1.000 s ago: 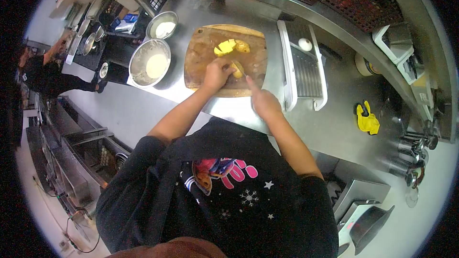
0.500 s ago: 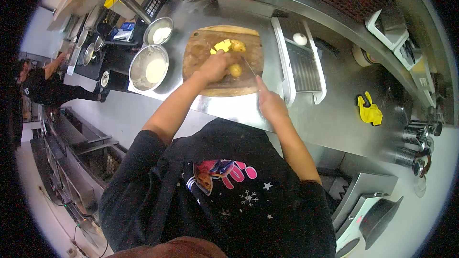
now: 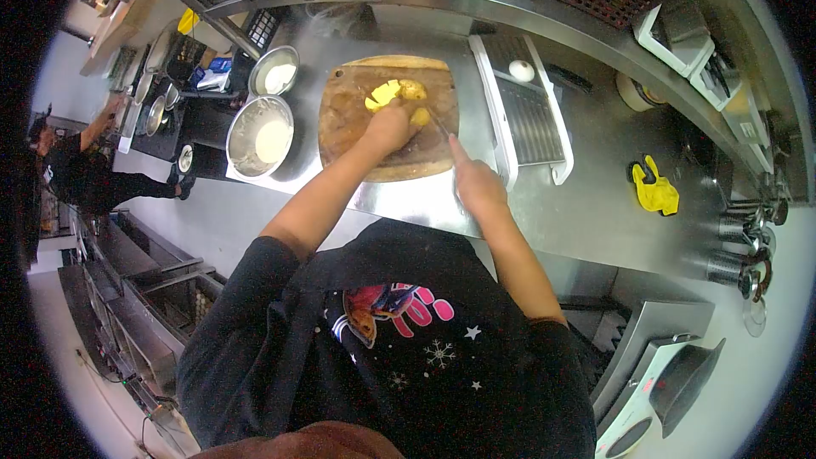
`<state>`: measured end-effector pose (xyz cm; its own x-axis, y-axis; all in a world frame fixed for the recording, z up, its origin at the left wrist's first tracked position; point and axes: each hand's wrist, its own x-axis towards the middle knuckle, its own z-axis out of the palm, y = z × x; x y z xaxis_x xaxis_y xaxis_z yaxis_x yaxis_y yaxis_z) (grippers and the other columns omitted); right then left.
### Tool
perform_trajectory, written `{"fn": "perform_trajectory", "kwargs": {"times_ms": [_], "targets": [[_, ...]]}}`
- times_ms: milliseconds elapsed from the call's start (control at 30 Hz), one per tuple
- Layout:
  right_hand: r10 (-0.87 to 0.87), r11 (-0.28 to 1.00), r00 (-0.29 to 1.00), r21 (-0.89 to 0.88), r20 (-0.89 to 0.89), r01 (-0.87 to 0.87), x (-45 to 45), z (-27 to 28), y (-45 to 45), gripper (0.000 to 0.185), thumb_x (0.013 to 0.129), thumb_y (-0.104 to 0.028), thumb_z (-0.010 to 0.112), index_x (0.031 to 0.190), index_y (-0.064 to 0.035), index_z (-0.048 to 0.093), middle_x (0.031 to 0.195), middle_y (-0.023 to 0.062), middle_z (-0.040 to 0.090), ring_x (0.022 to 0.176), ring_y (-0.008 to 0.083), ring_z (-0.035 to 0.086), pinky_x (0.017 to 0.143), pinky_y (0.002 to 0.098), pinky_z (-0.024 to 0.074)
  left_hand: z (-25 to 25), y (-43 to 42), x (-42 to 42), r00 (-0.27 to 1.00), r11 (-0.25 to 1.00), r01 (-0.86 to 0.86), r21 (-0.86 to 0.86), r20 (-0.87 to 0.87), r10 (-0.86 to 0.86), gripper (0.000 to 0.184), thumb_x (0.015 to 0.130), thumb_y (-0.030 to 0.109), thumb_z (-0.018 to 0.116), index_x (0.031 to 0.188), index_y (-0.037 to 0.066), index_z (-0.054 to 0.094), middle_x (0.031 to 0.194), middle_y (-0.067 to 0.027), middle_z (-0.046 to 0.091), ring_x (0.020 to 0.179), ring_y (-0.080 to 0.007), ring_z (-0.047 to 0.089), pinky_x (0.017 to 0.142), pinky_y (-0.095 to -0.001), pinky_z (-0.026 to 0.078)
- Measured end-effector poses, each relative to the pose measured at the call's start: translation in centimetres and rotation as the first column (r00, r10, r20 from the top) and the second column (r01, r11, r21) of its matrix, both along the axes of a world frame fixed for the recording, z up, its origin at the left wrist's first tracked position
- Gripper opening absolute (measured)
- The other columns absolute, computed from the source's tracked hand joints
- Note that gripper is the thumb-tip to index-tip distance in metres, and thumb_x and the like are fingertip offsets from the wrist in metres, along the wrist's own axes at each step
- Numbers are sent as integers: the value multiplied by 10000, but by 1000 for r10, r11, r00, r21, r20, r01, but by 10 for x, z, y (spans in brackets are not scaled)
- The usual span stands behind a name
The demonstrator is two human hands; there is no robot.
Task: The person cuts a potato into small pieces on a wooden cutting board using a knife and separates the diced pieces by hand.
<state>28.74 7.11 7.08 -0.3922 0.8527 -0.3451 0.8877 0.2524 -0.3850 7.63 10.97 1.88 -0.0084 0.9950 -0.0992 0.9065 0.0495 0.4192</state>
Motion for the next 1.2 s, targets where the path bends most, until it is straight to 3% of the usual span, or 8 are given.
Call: {"fn": "perform_trajectory", "kwargs": {"times_ms": [67,167,267,333,633,867,967,1200], "targets": [[18,1000,1000,-2,14,-18,-1,5,1,525,907,-183,402,1393,-305,246,822,229,600,764,383,592,718,482,451,-3,5,1,999,999,17,-29,-36,-18,410,770,214,640,1157,113,549,1056,-224,553,956,-346,577,811,-419,473],[49,999,998,-4,32,-49,-2,6,3,524,907,-178,401,1392,-307,250,796,228,600,748,381,594,702,482,453,1,7,2,999,998,25,-49,-45,-27,394,771,205,636,1137,85,557,1029,-222,571,936,-345,585,803,-420,477],[52,999,998,-7,27,-52,-2,6,3,520,907,-177,399,1390,-306,257,764,229,597,727,380,594,685,483,453,2,7,2,998,999,43,-19,-49,-44,301,762,189,639,984,-11,597,1037,-214,575,931,-330,593,804,-400,487],[56,998,998,12,23,-56,-2,4,2,515,907,-176,397,1388,-304,264,745,229,595,713,380,593,676,483,453,0,8,2,997,999,41,-23,-62,-42,282,760,179,633,967,-11,604,1029,-220,576,921,-332,597,801,-399,489],[31,990,998,-139,54,-23,-16,6,12,575,849,-88,334,1389,-275,275,946,265,604,882,384,605,781,471,463,-4,6,-3,998,997,46,56,-33,-44,241,754,158,626,919,-18,621,992,-218,597,890,-337,607,778,-397,498],[62,996,998,-58,24,-61,-7,9,-1,565,856,-107,378,1387,-269,276,909,250,604,847,382,608,753,470,471,-15,5,-7,998,998,45,42,-47,-43,267,725,173,665,889,-33,622,843,-235,627,827,-368,614,737,-425,490],[80,997,996,-23,32,-79,-8,15,-11,572,853,-113,402,1388,-267,272,861,239,603,816,373,612,733,475,475,2,3,0,999,996,-12,-85,-49,8,221,773,148,616,892,-37,635,966,-249,603,911,-346,606,780,-404,500],[56,998,998,7,19,-56,-15,0,-19,552,870,-131,408,1391,-247,266,810,249,601,764,388,605,703,493,467,-1,1,0,999,996,-29,-81,-48,25,240,767,153,631,916,-35,631,986,-257,592,909,-358,603,790,-403,499]]}}
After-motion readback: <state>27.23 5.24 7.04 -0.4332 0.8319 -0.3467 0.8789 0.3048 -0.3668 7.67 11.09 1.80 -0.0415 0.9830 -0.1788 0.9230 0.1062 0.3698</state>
